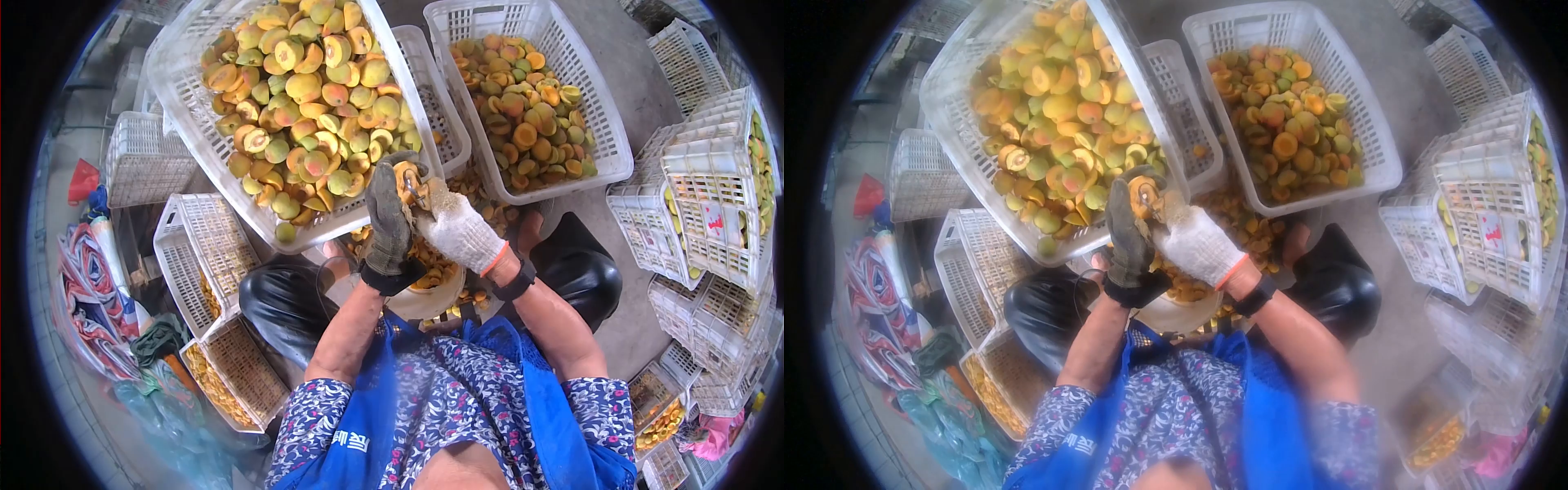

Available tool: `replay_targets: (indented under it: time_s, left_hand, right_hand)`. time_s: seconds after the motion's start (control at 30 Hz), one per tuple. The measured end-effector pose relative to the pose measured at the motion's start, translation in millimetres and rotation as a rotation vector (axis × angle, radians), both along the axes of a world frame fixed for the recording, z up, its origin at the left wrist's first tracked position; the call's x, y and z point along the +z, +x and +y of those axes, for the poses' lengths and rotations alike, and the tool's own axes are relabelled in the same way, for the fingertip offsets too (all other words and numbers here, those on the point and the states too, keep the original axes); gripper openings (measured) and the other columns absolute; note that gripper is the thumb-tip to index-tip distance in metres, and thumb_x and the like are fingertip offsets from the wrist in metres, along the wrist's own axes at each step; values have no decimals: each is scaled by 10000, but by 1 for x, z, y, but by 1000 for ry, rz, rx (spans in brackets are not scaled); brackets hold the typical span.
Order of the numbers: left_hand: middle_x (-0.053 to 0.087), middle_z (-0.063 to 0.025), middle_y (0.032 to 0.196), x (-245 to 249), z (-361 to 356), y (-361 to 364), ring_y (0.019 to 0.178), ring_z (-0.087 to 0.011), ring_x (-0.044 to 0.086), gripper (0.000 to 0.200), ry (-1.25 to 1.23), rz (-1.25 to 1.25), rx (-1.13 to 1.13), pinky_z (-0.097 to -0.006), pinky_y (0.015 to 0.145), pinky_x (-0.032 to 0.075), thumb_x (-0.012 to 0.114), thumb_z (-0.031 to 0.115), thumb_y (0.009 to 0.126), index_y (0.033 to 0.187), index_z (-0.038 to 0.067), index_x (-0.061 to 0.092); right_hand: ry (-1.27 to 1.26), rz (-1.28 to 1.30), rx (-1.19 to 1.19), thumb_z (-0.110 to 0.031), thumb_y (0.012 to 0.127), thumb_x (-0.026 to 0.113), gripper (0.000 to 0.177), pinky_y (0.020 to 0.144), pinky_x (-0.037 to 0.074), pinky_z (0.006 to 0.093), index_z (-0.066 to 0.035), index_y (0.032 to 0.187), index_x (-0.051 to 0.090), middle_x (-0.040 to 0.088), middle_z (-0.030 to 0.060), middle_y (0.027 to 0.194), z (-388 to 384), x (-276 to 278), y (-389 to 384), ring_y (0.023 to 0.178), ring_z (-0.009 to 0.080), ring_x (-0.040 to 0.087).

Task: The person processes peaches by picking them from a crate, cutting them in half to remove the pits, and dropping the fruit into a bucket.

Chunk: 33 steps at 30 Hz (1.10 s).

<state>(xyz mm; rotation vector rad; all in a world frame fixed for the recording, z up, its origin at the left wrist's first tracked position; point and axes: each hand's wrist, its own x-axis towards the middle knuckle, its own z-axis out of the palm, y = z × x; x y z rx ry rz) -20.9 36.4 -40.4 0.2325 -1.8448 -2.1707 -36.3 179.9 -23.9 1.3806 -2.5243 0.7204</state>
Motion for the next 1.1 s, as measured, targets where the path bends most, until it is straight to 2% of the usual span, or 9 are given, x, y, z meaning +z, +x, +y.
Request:
replay_targets:
  time_s: [0.07, 0.17, 0.23, 0.3, 0.4, 0.63, 0.83, 0.93, 1.1]
  left_hand:
    - [635, -101, 1009, -24, -7, 3, 948, -163, 599, 414, -518, 103, 102, -305, 861, 485, 365, 314, 1031, 1138, -22, 582]
    - [619, -93, 1011, 8, -13, 0, 910, -171, 603, 416, -72, -78, -182, -305, 805, 507, 380, 338, 1024, 1162, -13, 556]
    - [640, -85, 965, 24, -18, -5, 875, -166, 616, 450, -241, -9, -251, -293, 811, 510, 369, 363, 1028, 1117, -17, 592]
    - [661, -77, 920, 27, -20, -6, 840, -162, 629, 493, -415, 68, -319, -282, 816, 513, 358, 389, 1032, 1073, -22, 629]
    - [654, -71, 948, 33, -13, -4, 860, -139, 616, 550, 371, -366, -244, -260, 803, 515, 345, 455, 1029, 1077, -15, 625]
    - [653, -86, 903, 18, -22, 8, 824, -151, 611, 437, 383, -233, -240, -280, 762, 508, 391, 353, 1036, 958, -6, 629]
    - [645, -85, 835, 14, -39, 15, 787, -157, 607, 426, -11, -137, -552, -302, 739, 497, 431, 337, 1023, 882, -12, 631]
    - [621, -106, 835, 20, -35, 40, 783, -195, 604, 464, 297, -294, -473, -332, 743, 501, 441, 384, 1006, 828, -9, 610]
    - [593, -162, 913, 23, -68, 59, 921, -265, 610, 506, 595, -303, -240, -433, 889, 506, 471, 497, 963, 920, 8, 595]
  right_hand:
    - [12, -82, 53, -70, 786, 629, 122, 662, 516, 420, 14, 873, 615, 593, 185, 913, 0, -2, -2, 792, 352, 619]
    - [-67, -497, 43, -90, 823, 604, 188, 718, 514, 434, 26, 971, 602, 615, 222, 953, 1, 5, -7, 837, 393, 623]
    - [-97, -1008, -56, -137, 845, 575, 274, 775, 509, 426, 12, 1074, 582, 625, 238, 1031, 4, 9, -13, 903, 413, 620]
    - [-140, -1013, -39, -211, 848, 549, 266, 744, 504, 447, 11, 982, 607, 649, 228, 1008, 4, -1, -13, 873, 409, 630]
    - [-209, -997, -51, -246, 858, 551, 312, 800, 484, 431, 18, 1019, 597, 641, 242, 994, -1, -14, -13, 936, 397, 605]
    - [-69, -1472, -55, -263, 842, 561, 367, 757, 494, 426, 30, 1058, 604, 652, 235, 934, 0, 25, -11, 839, 383, 626]
    - [160, -1030, 132, -234, 802, 562, 388, 693, 515, 381, 58, 1056, 593, 639, 169, 807, -6, 7, 3, 729, 230, 619]
    - [-300, -2009, 115, -212, 857, 628, 225, 518, 460, 217, -48, 1011, 641, 569, -38, 697, -4, 10, 27, 567, 42, 519]
    - [-37, -1992, 266, -338, 847, 674, 278, 522, 421, 202, -69, 871, 608, 538, -68, 653, -13, 39, 20, 596, 36, 505]
